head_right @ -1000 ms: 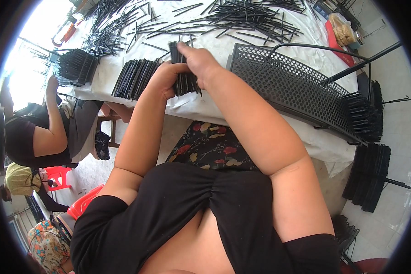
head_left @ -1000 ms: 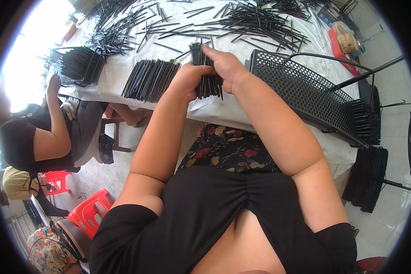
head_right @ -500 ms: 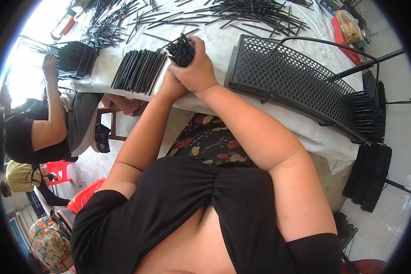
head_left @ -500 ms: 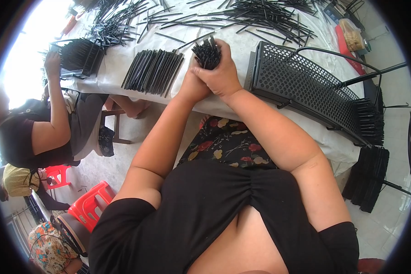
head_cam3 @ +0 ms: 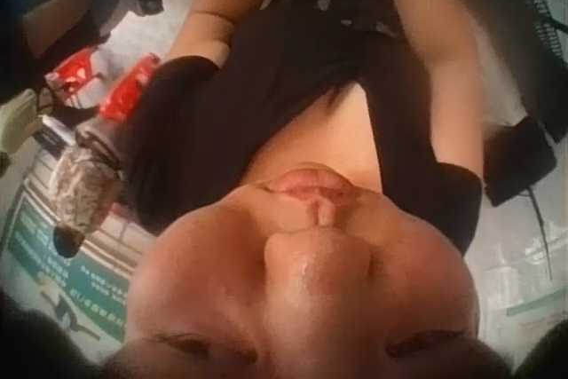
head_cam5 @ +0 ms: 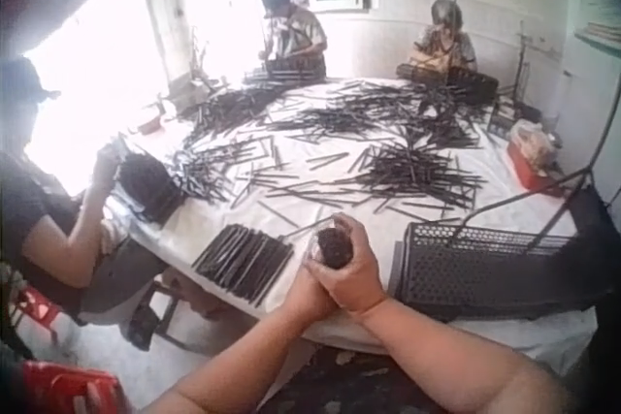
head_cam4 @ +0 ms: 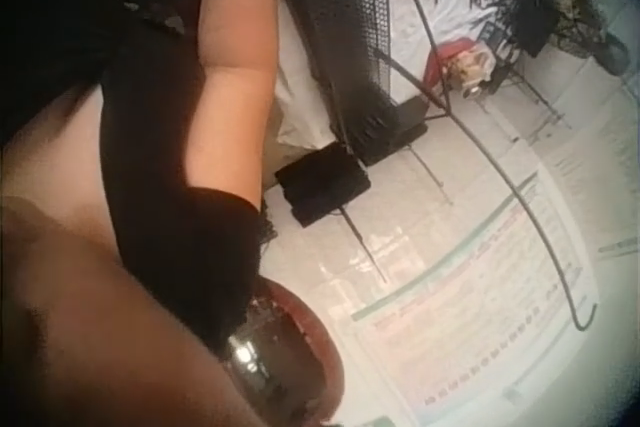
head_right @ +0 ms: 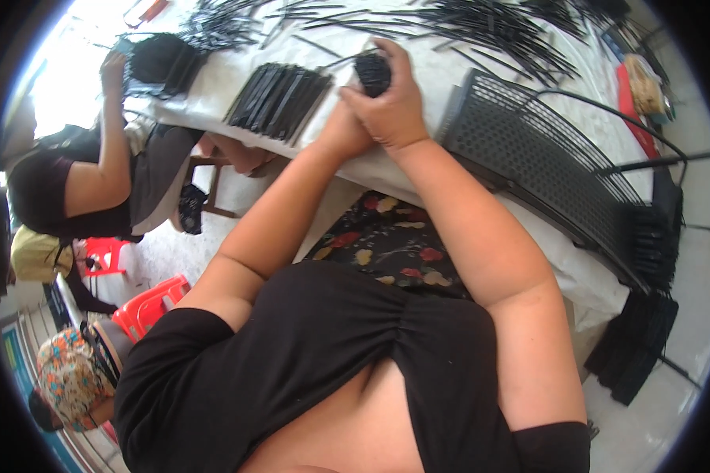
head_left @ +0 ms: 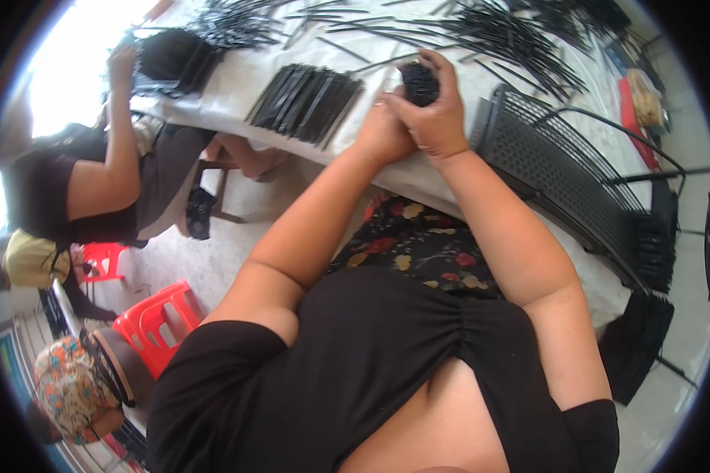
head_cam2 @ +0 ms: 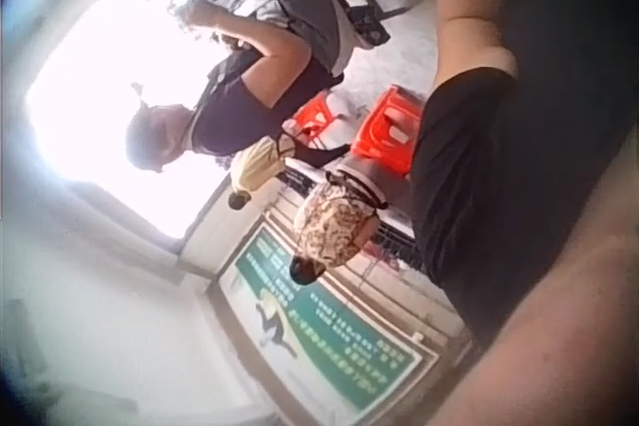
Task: The person inserts black plastic bristles into the holes of a perforated metal frame by hand, then gathers and aligns bundles of black plastic bristles from a pile on the table.
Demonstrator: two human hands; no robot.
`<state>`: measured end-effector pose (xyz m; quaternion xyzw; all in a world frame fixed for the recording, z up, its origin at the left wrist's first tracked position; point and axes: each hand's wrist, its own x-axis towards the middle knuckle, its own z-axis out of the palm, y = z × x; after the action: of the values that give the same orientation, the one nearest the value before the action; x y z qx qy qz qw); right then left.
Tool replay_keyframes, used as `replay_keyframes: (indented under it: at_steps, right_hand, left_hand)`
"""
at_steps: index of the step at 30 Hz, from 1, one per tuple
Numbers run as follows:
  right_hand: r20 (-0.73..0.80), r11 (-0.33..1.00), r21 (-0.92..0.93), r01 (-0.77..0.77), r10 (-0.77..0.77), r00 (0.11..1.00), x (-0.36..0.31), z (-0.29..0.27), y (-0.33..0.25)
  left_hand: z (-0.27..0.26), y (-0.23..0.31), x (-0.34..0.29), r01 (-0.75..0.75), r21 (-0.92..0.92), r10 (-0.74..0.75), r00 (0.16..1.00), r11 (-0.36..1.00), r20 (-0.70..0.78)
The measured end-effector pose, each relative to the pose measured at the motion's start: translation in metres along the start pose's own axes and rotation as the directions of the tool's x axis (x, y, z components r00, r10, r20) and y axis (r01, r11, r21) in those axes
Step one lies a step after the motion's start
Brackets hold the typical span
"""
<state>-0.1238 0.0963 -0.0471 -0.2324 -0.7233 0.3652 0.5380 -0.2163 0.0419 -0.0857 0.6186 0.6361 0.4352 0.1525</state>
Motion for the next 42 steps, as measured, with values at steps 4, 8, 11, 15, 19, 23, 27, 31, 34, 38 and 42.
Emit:
replay_keyframes:
  at_steps: [4,8,11,15,19,23,27,31,34,38,42]
  right_hand:
    - [0.045,0.618,0.587,-0.524,0.621,0.783,0.015,0.001,-0.005]
    - [0.118,0.395,0.718,-0.574,0.743,0.658,0.012,0.000,-0.024]
    - [0.326,0.416,0.593,-0.689,0.659,0.678,0.016,-0.003,-0.044]
    - [0.485,0.399,0.478,-0.783,0.623,0.614,0.016,-0.038,-0.058]
    - [0.490,0.367,0.523,-0.769,0.608,0.624,0.009,-0.113,-0.114]
    - [0.337,0.544,0.487,-0.684,0.605,0.721,-0.011,-0.162,-0.114]
    - [0.246,0.628,0.401,-0.667,0.628,0.738,-0.029,-0.194,-0.104]
    - [0.145,0.710,0.351,-0.610,0.603,0.785,-0.034,-0.214,-0.105]
    - [0.080,0.762,0.320,-0.563,0.570,0.818,-0.031,-0.228,-0.100]
    - [0.017,0.780,0.332,-0.531,0.557,0.830,-0.026,-0.242,-0.097]
    - [-0.033,0.804,0.308,-0.509,0.544,0.839,-0.025,-0.252,-0.095]
  left_hand:
    - [0.001,0.023,-0.001,0.187,0.051,-0.183,0.980,0.981,-0.078]
    - [-0.023,0.055,-0.015,0.402,-0.139,-0.402,0.915,0.905,0.027]
    - [-0.038,0.050,-0.024,0.512,-0.505,-0.488,0.851,0.695,0.193]
    - [-0.073,0.040,-0.023,0.551,-0.834,-0.602,0.680,0.044,0.417]
    - [-0.156,-0.025,-0.016,0.560,-0.770,-0.784,0.607,0.305,0.131]
    - [-0.226,-0.049,0.002,0.735,0.321,-0.690,0.675,0.597,-0.260]
    - [-0.232,-0.078,0.021,0.618,0.622,-0.739,0.667,0.481,-0.091]
    - [-0.224,-0.074,0.035,0.595,0.687,-0.829,0.559,0.417,0.019]
    - [-0.231,-0.068,0.045,0.486,0.800,-0.905,0.395,0.351,0.157]
    - [-0.236,-0.063,0.081,0.254,0.876,-0.904,0.234,0.411,0.357]
    - [-0.232,-0.070,0.118,0.203,0.898,-0.860,0.428,0.391,0.279]
